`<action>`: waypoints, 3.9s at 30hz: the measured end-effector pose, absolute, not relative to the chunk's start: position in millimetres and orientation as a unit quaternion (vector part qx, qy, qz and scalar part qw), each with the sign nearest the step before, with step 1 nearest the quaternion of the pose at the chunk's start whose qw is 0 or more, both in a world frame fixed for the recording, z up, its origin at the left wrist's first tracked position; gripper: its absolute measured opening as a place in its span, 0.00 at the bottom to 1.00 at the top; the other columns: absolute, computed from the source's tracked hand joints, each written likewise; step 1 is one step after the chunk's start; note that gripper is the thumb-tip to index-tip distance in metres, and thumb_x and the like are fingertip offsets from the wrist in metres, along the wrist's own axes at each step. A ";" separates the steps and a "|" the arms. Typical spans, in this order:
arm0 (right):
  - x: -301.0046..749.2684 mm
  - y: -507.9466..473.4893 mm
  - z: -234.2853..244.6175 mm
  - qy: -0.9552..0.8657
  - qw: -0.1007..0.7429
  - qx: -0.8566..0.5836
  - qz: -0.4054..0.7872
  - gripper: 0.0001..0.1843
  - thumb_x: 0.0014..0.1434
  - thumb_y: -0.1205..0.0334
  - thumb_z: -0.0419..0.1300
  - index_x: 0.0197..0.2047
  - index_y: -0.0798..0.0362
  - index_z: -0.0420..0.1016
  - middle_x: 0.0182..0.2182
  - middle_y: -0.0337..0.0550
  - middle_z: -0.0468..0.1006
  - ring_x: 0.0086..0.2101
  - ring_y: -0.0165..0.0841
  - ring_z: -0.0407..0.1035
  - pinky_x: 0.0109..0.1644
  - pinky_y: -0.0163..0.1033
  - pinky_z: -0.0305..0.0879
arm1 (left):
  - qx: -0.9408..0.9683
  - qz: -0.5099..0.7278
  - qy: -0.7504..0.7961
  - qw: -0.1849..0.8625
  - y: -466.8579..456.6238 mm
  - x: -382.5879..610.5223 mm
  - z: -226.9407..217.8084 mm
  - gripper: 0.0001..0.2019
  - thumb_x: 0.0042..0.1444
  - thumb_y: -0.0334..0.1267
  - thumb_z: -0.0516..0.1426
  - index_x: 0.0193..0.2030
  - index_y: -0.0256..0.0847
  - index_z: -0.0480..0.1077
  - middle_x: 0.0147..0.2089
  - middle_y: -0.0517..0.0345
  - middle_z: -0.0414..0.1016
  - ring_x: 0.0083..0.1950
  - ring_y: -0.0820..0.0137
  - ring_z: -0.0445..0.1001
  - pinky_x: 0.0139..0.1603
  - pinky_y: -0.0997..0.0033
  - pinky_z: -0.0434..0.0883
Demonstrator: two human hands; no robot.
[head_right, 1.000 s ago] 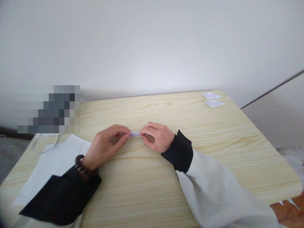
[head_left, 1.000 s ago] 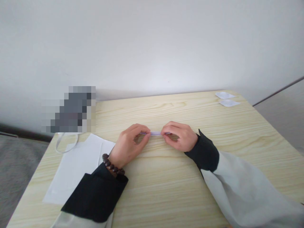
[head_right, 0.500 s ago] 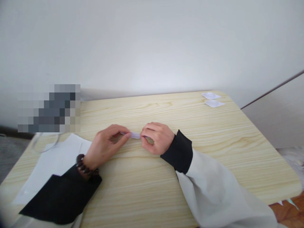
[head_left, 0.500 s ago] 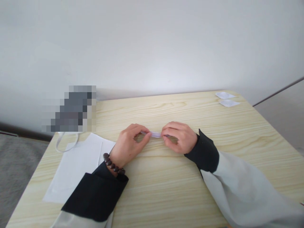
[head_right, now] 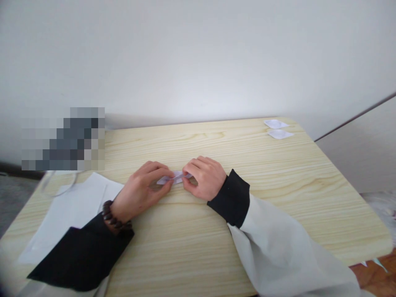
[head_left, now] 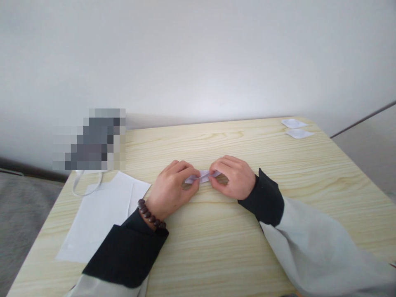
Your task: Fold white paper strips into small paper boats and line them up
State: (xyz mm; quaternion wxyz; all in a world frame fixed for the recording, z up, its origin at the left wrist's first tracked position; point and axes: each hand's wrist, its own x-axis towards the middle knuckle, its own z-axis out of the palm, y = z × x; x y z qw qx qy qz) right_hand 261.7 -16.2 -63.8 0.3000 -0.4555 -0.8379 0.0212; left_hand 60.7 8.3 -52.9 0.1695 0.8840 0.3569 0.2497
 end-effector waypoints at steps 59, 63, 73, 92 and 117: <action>254.5 -14.7 -67.4 -0.814 0.243 -0.524 0.069 0.06 0.55 0.63 0.57 0.37 0.52 0.73 0.34 0.43 0.72 0.36 0.36 0.65 0.41 0.41 0.56 | 0.862 0.197 0.453 0.115 4.0 71.0 -51.7 0.06 0.55 0.34 0.54 0.37 0.41 0.71 0.36 0.54 0.72 0.40 0.63 0.68 0.43 0.62 0.66; 256.5 -13.5 -68.7 -0.819 0.252 -0.509 0.078 0.07 0.56 0.63 0.56 0.37 0.51 0.73 0.34 0.42 0.71 0.36 0.35 0.65 0.41 0.41 0.56 | 0.865 0.200 0.448 0.110 3.9 70.1 -51.5 0.06 0.55 0.35 0.54 0.36 0.41 0.71 0.35 0.54 0.72 0.40 0.63 0.68 0.43 0.62 0.66; 257.5 -12.9 -70.6 -0.820 0.270 -0.498 0.082 0.06 0.56 0.63 0.57 0.36 0.52 0.74 0.33 0.42 0.72 0.35 0.34 0.66 0.41 0.40 0.58 | 0.868 0.187 0.449 0.105 4.2 70.9 -52.0 0.06 0.55 0.38 0.56 0.38 0.42 0.71 0.36 0.55 0.72 0.41 0.63 0.68 0.44 0.62 0.66; 300.6 1.7 -71.4 -0.790 0.372 -0.441 0.207 0.07 0.55 0.61 0.62 0.36 0.54 0.77 0.30 0.42 0.80 0.28 0.28 0.73 0.33 0.31 0.70 | 0.780 0.332 0.463 0.258 13.7 54.8 -53.2 0.09 0.55 0.39 0.58 0.40 0.41 0.76 0.33 0.60 0.78 0.30 0.73 0.71 0.33 0.75 0.68; 300.4 0.1 -72.4 -0.786 0.422 -0.415 0.177 0.04 0.56 0.64 0.62 0.35 0.54 0.77 0.29 0.43 0.79 0.27 0.27 0.71 0.31 0.32 0.67 | 0.763 0.363 0.429 0.318 14.1 56.1 -52.7 0.07 0.53 0.40 0.60 0.34 0.41 0.77 0.36 0.58 0.80 0.37 0.70 0.76 0.37 0.73 0.71</action>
